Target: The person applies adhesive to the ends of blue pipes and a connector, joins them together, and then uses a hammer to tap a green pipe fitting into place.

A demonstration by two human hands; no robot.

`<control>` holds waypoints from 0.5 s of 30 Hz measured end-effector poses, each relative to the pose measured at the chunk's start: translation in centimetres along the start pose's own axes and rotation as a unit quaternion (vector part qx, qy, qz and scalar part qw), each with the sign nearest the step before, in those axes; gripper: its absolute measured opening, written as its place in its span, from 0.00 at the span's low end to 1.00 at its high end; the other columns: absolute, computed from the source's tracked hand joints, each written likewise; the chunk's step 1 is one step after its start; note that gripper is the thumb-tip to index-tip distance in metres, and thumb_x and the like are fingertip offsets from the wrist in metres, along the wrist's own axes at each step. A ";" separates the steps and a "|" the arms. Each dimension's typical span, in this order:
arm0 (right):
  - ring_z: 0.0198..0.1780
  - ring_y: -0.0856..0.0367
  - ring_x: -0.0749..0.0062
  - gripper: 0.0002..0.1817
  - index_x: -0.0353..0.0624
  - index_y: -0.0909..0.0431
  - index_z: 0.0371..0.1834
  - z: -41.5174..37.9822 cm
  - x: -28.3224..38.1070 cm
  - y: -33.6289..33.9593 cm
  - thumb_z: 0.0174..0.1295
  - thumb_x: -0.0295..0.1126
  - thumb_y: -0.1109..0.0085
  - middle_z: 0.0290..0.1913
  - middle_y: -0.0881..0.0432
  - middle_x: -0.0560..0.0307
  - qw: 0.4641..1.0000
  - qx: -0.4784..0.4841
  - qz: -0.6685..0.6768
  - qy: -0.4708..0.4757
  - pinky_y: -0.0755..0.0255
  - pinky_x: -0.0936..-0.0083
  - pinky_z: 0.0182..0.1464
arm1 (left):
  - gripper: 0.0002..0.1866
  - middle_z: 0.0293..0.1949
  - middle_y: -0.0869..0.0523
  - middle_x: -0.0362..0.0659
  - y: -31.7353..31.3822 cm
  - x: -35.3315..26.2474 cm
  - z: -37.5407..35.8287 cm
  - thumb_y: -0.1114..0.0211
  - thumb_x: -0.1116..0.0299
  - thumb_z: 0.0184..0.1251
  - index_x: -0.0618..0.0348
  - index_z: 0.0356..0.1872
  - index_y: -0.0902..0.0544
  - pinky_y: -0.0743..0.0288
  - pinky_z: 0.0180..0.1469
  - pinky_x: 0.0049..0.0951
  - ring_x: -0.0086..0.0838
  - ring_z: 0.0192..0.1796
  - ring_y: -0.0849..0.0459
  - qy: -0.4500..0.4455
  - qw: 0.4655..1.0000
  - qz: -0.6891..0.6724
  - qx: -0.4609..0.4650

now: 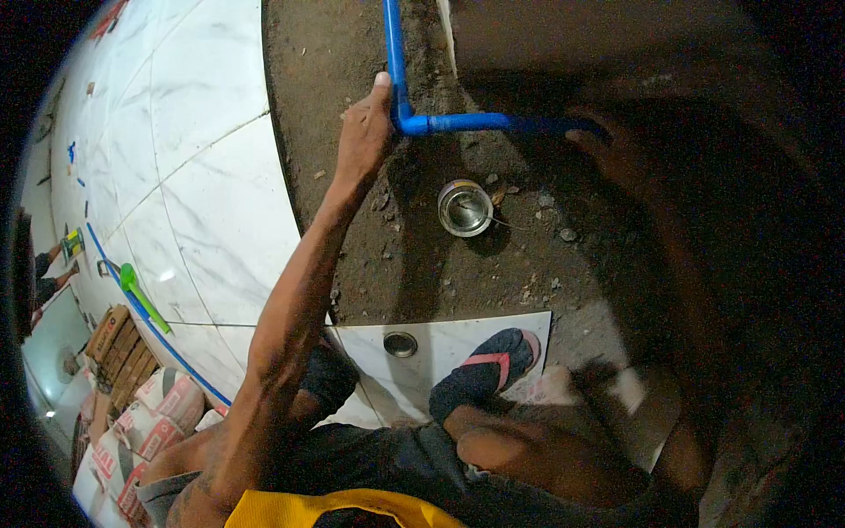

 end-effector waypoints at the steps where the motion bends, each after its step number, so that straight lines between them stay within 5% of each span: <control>1: 0.55 0.23 0.59 0.18 0.45 0.24 0.55 -0.1 0.3 0.2 0.66 0.42 0.43 0.53 0.21 0.50 1.000 -0.001 -0.013 0.000 0.33 0.63 0.59 | 0.30 0.20 0.32 0.42 -0.1 0.0 0.1 0.55 0.46 0.74 0.65 0.21 0.30 0.35 0.34 0.32 0.27 0.27 0.32 -0.004 1.000 0.006 -0.010; 9: 0.55 0.23 0.56 0.19 0.43 0.24 0.55 -0.2 1.7 0.1 0.66 0.42 0.45 0.53 0.21 0.47 0.998 0.019 -0.059 0.030 0.33 0.64 0.59 | 0.28 0.28 0.23 0.57 -1.7 -0.6 0.5 0.64 0.48 0.76 0.65 0.33 0.27 0.33 0.39 0.47 0.53 0.33 0.24 -0.081 0.993 0.086 -0.019; 15: 0.54 0.23 0.55 0.17 0.42 0.23 0.53 -0.2 1.3 0.5 0.66 0.39 0.43 0.51 0.21 0.46 0.999 -0.018 -0.025 0.044 0.31 0.65 0.58 | 0.27 0.29 0.23 0.60 -2.9 -0.4 0.6 0.67 0.50 0.77 0.65 0.34 0.28 0.33 0.40 0.50 0.57 0.36 0.23 -0.066 0.992 0.104 -0.016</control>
Point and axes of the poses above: each hand's wrist, its own z-axis towards the middle knuckle, its own y-axis out of the back of the hand, x = y × z, the point moved 10 cm from there along z, towards the middle knuckle
